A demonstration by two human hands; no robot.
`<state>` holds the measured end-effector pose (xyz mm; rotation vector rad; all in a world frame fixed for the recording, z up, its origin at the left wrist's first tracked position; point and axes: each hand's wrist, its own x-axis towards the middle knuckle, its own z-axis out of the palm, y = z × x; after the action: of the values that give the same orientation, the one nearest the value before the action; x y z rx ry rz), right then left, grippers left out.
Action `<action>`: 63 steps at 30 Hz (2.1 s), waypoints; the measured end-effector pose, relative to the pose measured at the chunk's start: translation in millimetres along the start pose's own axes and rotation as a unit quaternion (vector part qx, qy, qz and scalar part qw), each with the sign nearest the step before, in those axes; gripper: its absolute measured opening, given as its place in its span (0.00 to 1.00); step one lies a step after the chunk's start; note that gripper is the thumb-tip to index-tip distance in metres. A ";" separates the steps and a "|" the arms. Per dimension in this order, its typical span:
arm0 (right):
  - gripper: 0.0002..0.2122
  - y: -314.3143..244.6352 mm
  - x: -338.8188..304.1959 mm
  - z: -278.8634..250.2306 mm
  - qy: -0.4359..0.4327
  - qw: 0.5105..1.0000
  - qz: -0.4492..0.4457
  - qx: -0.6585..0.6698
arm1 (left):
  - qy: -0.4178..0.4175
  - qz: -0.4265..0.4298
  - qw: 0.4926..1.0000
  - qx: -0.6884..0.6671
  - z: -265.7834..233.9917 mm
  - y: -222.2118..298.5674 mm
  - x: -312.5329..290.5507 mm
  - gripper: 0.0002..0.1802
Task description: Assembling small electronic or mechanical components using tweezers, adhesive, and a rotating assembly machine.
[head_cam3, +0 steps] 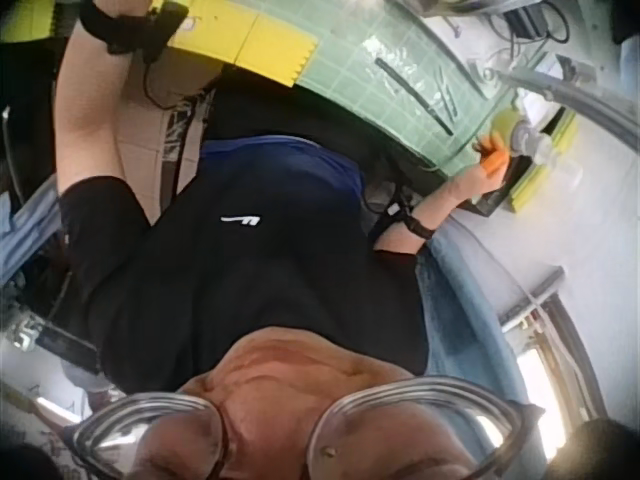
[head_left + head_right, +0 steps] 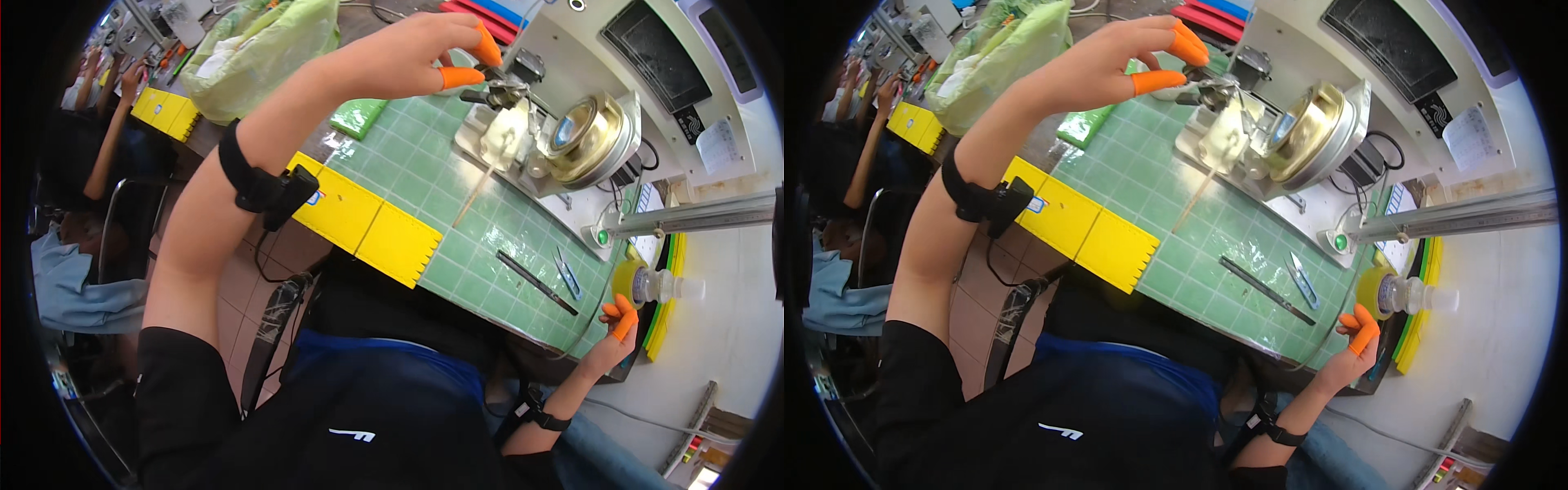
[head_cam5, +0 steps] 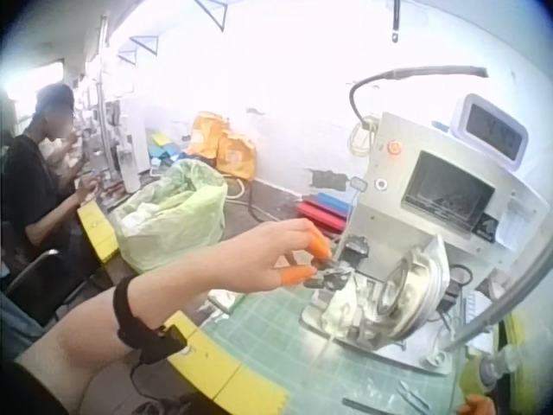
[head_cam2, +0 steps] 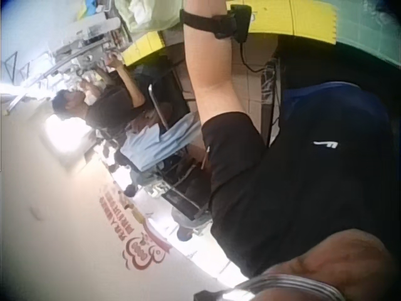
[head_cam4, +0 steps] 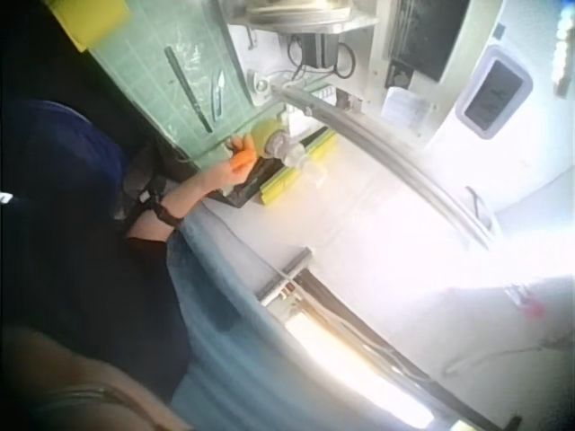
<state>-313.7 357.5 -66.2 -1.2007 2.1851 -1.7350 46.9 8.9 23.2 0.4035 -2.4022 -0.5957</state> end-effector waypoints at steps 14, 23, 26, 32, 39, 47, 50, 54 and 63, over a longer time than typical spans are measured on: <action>0.15 -72.3 21.1 44.6 -0.301 0.909 0.003 -0.287 | 0.034 0.007 0.994 0.106 14.0 15.1 22.6 0.09; 0.11 -81.5 44.5 56.0 -0.353 0.901 0.032 -0.250 | 0.022 -0.040 0.962 -0.270 27.0 6.2 45.1 0.05; 0.12 -110.7 50.2 61.8 -0.391 0.900 0.005 -0.194 | 0.009 -0.197 0.900 -0.388 29.0 17.9 42.4 0.05; 0.15 -148.2 29.6 123.9 -0.530 0.704 0.318 0.350 | 0.055 -0.196 0.879 -0.432 31.4 7.9 39.0 0.08; 0.26 -135.7 21.5 206.9 -0.436 0.505 0.480 0.570 | 0.070 -0.229 0.850 -0.470 34.4 9.1 43.6 0.08; 0.22 -150.7 33.0 223.1 -0.371 0.353 0.496 0.702 | 0.051 -0.225 0.853 -0.468 29.9 6.5 38.6 0.07; 0.22 -147.0 31.2 228.4 -0.346 0.334 0.497 0.722 | 0.046 -0.229 0.851 -0.470 29.8 4.0 38.7 0.08; 0.21 -151.8 31.7 231.5 -0.327 0.366 0.509 0.707 | 0.058 -0.216 0.829 -0.513 31.8 4.2 38.4 0.08; 0.19 -153.0 33.1 237.1 -0.311 0.408 0.511 0.690 | 0.046 -0.221 0.852 -0.472 29.7 -2.3 36.8 0.09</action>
<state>-134.1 146.4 -3.6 0.1387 0.1813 -1.2384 0.4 0.8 19.4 0.5109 -1.6246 -1.7880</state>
